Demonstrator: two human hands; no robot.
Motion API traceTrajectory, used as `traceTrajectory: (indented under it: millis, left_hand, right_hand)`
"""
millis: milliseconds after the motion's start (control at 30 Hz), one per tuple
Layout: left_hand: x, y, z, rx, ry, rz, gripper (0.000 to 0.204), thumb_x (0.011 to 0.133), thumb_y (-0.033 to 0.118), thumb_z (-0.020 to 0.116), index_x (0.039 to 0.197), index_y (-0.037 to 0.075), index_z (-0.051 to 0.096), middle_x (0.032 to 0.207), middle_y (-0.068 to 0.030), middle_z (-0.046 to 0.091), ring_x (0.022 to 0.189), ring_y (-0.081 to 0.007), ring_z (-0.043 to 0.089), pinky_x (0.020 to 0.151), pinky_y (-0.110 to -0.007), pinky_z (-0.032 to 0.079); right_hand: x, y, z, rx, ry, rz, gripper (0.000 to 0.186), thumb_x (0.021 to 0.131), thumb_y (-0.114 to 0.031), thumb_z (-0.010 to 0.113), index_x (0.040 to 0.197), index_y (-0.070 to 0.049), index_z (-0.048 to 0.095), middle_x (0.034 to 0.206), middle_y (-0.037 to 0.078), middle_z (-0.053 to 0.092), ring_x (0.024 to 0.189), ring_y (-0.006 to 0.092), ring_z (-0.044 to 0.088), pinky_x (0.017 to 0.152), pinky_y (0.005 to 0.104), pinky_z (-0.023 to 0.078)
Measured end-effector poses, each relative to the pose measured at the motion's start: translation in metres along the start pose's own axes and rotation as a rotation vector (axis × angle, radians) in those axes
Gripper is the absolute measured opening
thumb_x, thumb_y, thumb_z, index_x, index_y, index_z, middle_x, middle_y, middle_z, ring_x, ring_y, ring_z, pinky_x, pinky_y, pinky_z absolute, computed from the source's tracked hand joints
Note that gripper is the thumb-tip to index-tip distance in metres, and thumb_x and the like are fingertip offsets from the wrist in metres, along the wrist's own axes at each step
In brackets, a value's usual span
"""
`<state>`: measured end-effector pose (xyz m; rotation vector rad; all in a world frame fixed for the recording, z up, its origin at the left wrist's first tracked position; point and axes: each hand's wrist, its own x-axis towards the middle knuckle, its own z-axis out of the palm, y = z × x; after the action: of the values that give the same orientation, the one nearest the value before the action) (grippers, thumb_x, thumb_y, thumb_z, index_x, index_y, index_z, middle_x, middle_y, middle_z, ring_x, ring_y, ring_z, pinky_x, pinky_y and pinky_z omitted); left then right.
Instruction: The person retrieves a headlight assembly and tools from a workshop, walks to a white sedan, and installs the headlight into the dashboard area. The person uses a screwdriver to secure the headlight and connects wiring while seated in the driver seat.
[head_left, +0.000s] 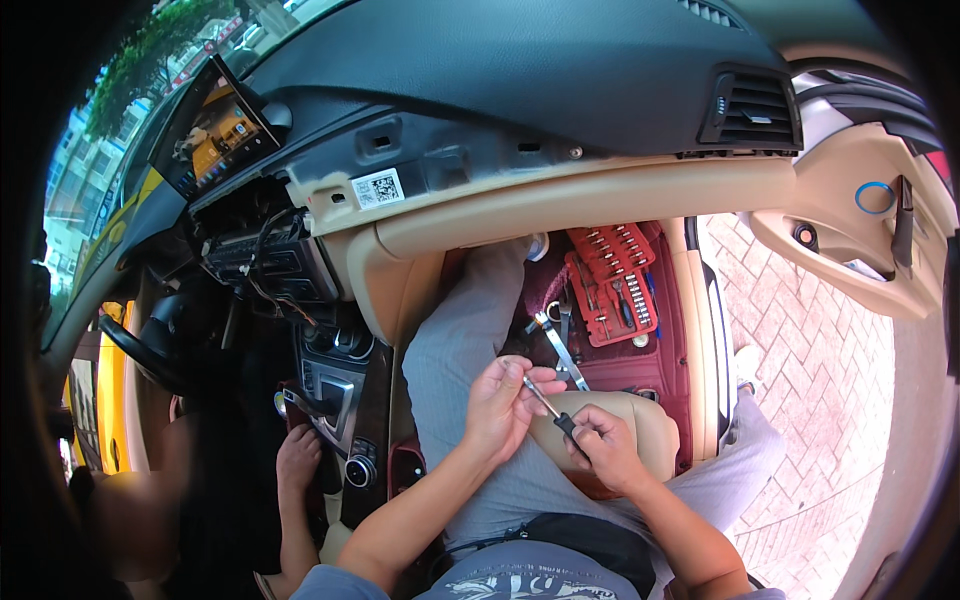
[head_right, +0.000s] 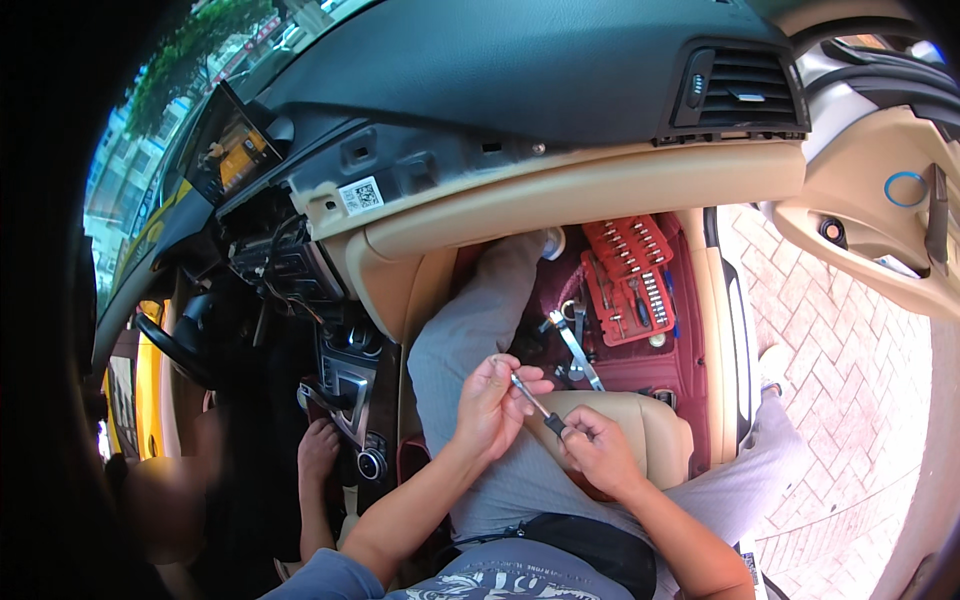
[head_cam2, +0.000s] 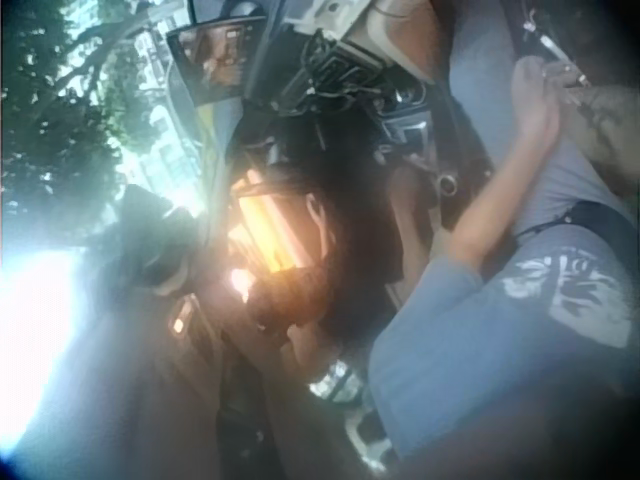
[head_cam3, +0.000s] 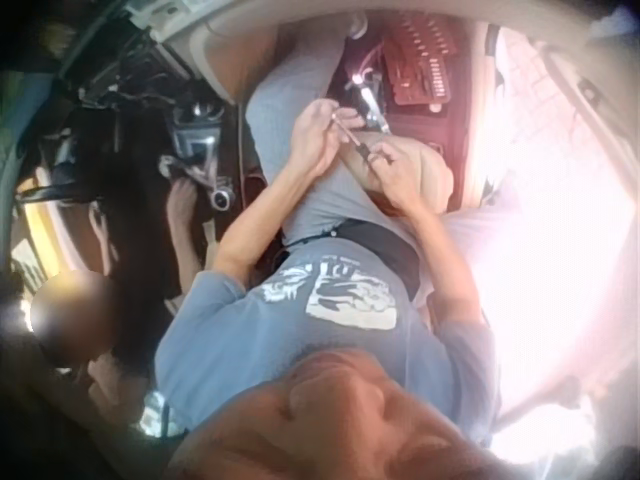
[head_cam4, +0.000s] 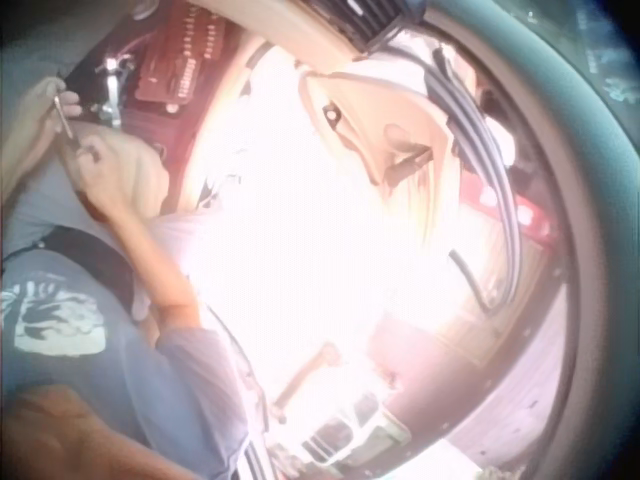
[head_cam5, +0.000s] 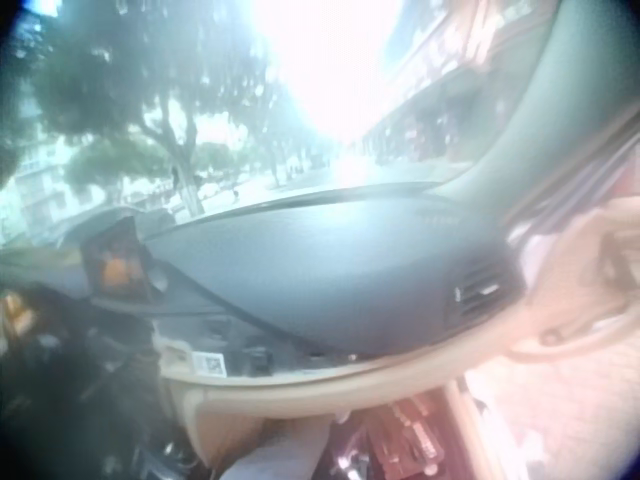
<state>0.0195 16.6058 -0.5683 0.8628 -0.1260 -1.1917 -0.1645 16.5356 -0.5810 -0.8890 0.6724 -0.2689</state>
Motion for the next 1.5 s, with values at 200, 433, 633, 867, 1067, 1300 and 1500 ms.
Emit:
traceTrajectory:
  millis: [200,433,633,867,1067,1300,1500]
  left_hand:
    - [-0.019,0.006,-0.007,0.028,-0.167,0.011,0.021,0.107,0.026,0.052,0.112,0.006,0.054,0.110,-0.0208,0.069,0.099,-0.0326,0.073,0.070,-0.032,0.060]
    - [-0.026,0.016,-0.005,-0.023,-0.230,0.019,0.024,0.107,0.029,0.051,0.115,0.006,0.054,0.110,-0.0179,0.070,0.100,-0.0291,0.072,0.071,-0.032,0.059]
    - [-0.043,0.015,0.000,0.443,0.005,0.085,0.040,0.110,0.033,0.042,0.130,0.001,0.056,0.121,-0.0142,0.068,0.107,-0.0150,0.062,0.091,-0.028,0.049]
    - [-0.086,0.033,-0.026,0.579,0.107,0.174,0.042,0.110,0.035,0.042,0.105,0.000,0.063,0.114,-0.0158,0.070,0.112,-0.0229,0.063,0.102,-0.038,0.046]
    - [-0.114,0.121,-0.034,0.549,0.414,0.193,0.034,0.111,0.032,0.040,0.109,0.002,0.055,0.068,-0.0042,0.054,0.052,-0.0128,0.053,0.048,-0.026,0.047]
    - [-0.144,0.177,-0.031,0.720,0.338,0.285,0.056,0.102,0.008,0.050,0.155,0.000,0.033,0.083,-0.0026,0.056,0.069,-0.0072,0.054,0.065,-0.023,0.049]
    - [-0.133,0.147,-0.038,0.663,0.304,0.070,0.062,0.099,0.005,0.058,0.156,0.003,0.035,0.101,-0.0088,0.066,0.069,-0.0084,0.058,0.061,-0.023,0.050]
  right_hand:
    - [-0.013,-0.009,0.007,0.492,-0.169,0.294,0.017,0.093,-0.013,0.044,0.100,0.001,0.051,0.075,0.014,0.055,0.048,0.0123,0.041,0.041,0.0239,0.032]
    - [-0.010,-0.012,0.027,0.561,-0.193,0.308,0.018,0.093,-0.014,0.044,0.101,0.001,0.050,0.075,0.013,0.054,0.048,0.0125,0.041,0.041,0.0242,0.032]
    - [0.011,0.004,0.059,0.128,-0.119,-0.013,0.014,0.101,-0.015,0.050,0.097,-0.003,0.056,0.076,0.004,0.059,0.057,0.0088,0.051,0.050,0.0233,0.039]
    - [0.020,0.018,0.075,-0.522,-0.188,-0.372,0.023,0.098,-0.018,0.064,0.112,0.000,0.069,0.088,0.010,0.069,0.076,0.0207,0.065,0.072,0.0338,0.052]
    - [0.033,-0.014,0.074,-0.636,-0.174,-0.272,0.022,0.098,-0.016,0.064,0.108,0.002,0.070,0.090,0.009,0.071,0.082,0.0170,0.067,0.075,0.0309,0.052]
    - [0.078,0.003,-0.011,-0.897,0.123,-0.159,0.022,0.099,-0.012,0.062,0.113,0.003,0.069,0.085,0.006,0.071,0.081,0.0109,0.066,0.075,0.0271,0.053]
    - [0.080,0.039,-0.090,-1.226,0.325,-0.109,0.023,0.094,-0.014,0.063,0.108,0.002,0.070,0.088,0.020,0.073,0.082,0.0259,0.073,0.076,0.0372,0.056]
